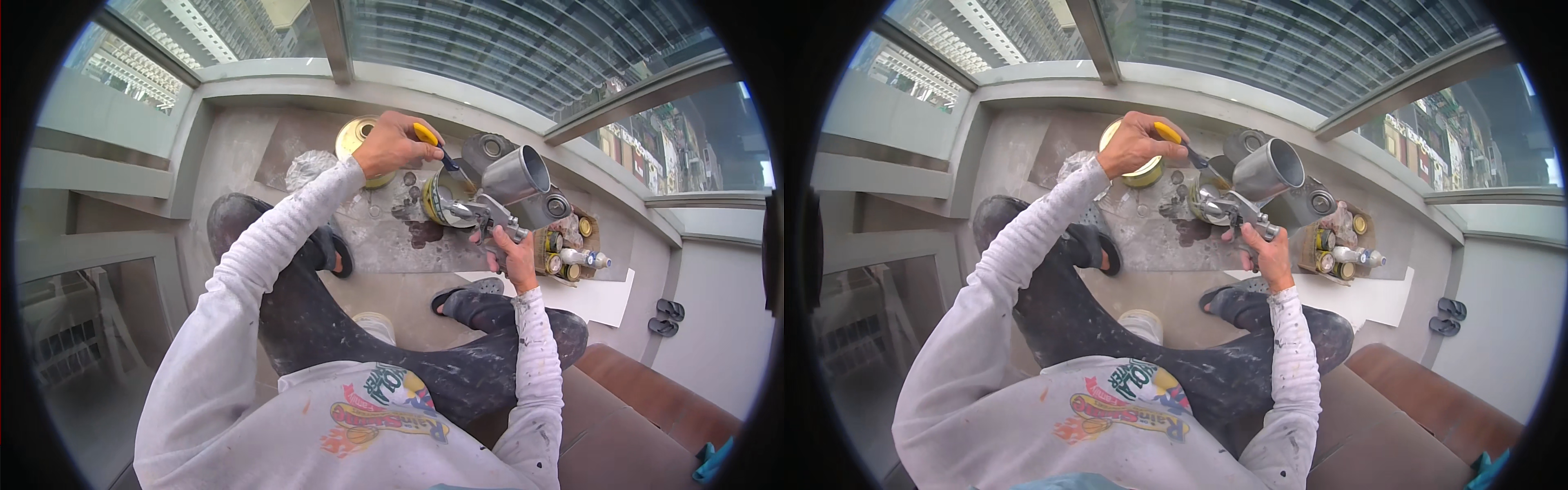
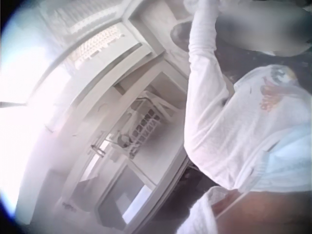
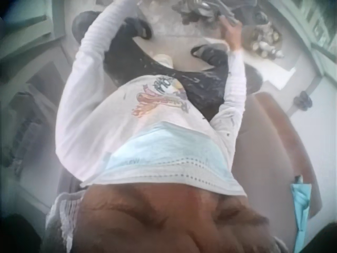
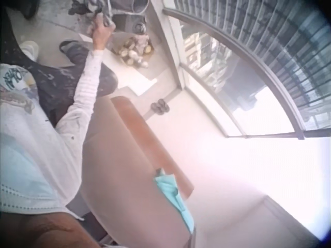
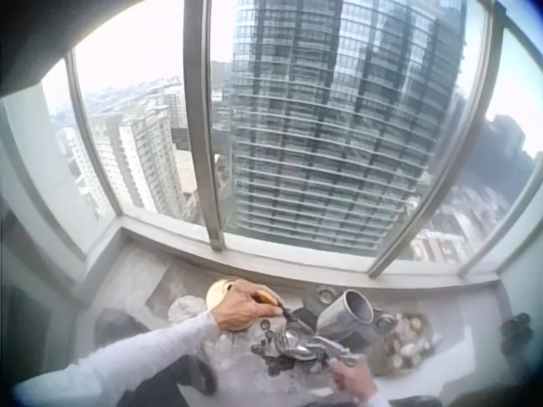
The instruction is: The person sits on the floor and prepares a paint sprayer by pouring liquid from a yellow can into the sprayer's cup. They use a brush to stir the contents and then wipe the sprayer's exterior with a cloth.
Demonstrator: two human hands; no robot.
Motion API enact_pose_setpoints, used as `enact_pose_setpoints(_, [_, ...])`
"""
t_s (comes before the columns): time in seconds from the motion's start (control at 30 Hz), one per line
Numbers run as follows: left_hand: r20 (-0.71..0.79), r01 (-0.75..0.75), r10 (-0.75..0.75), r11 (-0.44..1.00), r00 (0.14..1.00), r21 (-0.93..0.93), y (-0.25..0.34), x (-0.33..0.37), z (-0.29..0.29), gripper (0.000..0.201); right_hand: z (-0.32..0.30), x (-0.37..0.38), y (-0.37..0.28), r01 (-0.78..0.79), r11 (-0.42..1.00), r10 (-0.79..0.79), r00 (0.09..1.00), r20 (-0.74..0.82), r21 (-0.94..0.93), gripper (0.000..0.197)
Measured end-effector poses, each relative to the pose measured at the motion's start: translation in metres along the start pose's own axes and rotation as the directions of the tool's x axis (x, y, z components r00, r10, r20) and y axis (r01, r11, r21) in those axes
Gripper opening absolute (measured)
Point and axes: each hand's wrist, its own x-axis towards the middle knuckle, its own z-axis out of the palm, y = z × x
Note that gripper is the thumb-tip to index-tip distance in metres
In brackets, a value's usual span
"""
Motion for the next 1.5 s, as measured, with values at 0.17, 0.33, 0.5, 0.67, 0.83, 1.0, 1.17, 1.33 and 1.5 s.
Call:
enact_pose_setpoints(0.17, [0.027, -0.048, 0.052, 0.990, 0.998, -0.136, 0.022, -0.003, -0.004, 0.021, -0.006, -0.002, 0.003, 0.083, 0.997, -0.083, 0.996, 0.016, -0.010, 0.040])
enact_pose_setpoints(0.33, [-0.058, -0.040, 0.049, 0.987, 0.997, 0.153, 0.005, -0.005, 0.001, 0.021, -0.012, -0.006, 0.005, 0.185, 0.975, -0.185, 0.983, 0.015, -0.125, 0.043])
enact_pose_setpoints(0.5, [-0.149, 0.034, -0.056, 0.989, 0.987, -0.146, 0.033, -0.008, -0.004, 0.022, -0.018, -0.008, 0.001, 0.243, 0.929, -0.253, 0.968, 0.000, -0.280, 0.043])
enact_pose_setpoints(0.67, [-0.099, 0.004, -0.026, 0.976, 0.995, -0.216, 0.014, -0.011, 0.014, 0.026, -0.012, -0.006, -0.001, 0.305, 0.892, -0.316, 0.949, 0.021, -0.334, 0.046])
enact_pose_setpoints(0.83, [-0.205, 0.109, -0.127, 0.989, 0.971, -0.095, 0.024, -0.006, 0.000, 0.022, -0.016, -0.008, 0.001, 0.273, 0.899, -0.287, 0.958, 0.012, -0.342, 0.046])
enact_pose_setpoints(1.0, [-0.172, 0.049, -0.078, 0.985, 0.982, -0.167, 0.019, -0.010, 0.010, 0.020, -0.014, -0.008, -0.001, 0.322, 0.886, -0.338, 0.941, 0.009, -0.333, 0.048])
enact_pose_setpoints(1.17, [-0.240, 0.006, -0.029, 0.995, 0.970, -0.097, 0.017, -0.006, 0.007, 0.018, -0.018, -0.008, -0.002, 0.345, 0.852, -0.357, 0.933, 0.043, -0.393, 0.048])
enact_pose_setpoints(1.33, [-0.164, -0.008, -0.002, 0.998, 0.986, -0.060, 0.029, -0.010, 0.005, 0.020, -0.014, -0.007, -0.003, 0.348, 0.872, -0.378, 0.925, -0.022, -0.344, 0.050])
enact_pose_setpoints(1.5, [-0.247, 0.034, -0.019, 0.998, 0.969, 0.057, 0.035, -0.012, 0.003, 0.020, -0.018, -0.007, 0.000, 0.340, 0.864, -0.380, 0.924, -0.040, -0.371, 0.049])
